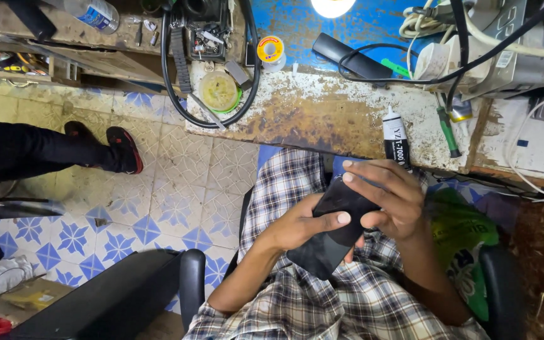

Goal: Testing the touchscreen and basic functionality of a repaired smartphone by swiping and tapping on the screen.

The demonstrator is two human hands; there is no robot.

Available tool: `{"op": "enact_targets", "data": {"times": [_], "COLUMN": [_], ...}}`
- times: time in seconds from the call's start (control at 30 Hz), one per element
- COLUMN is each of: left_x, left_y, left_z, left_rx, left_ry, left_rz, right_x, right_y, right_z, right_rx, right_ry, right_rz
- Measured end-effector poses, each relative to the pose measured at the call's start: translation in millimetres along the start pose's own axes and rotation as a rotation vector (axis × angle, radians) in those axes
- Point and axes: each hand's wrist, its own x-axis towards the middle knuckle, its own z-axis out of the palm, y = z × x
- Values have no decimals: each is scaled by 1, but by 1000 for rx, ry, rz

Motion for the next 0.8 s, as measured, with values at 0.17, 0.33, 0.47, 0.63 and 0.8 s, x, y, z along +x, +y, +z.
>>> {"op": "enact_targets", "data": {"times": [0.17,0.33,0.47,0.63,0.8], "left_x": [-1,1,2,2,2], "left_y": [-5,-8,-8,-7,-8], "left_z": [2,3,2,-1,-3], "left_rx": [5,13,25,40,51], "left_ry": [12,13,14,20,32], "left_rz": [6,15,23,40,60], "right_x": [-7,-44,-61,-33,-12], "right_y": [0,18,24,20,15], "right_z": [1,4,8,10,9], "right_rx": [-18,-132,-222,-163,-78], "right_ry": [-74,121,278,216,24], "right_rz": [30,-142,-207,-201,-68]}}
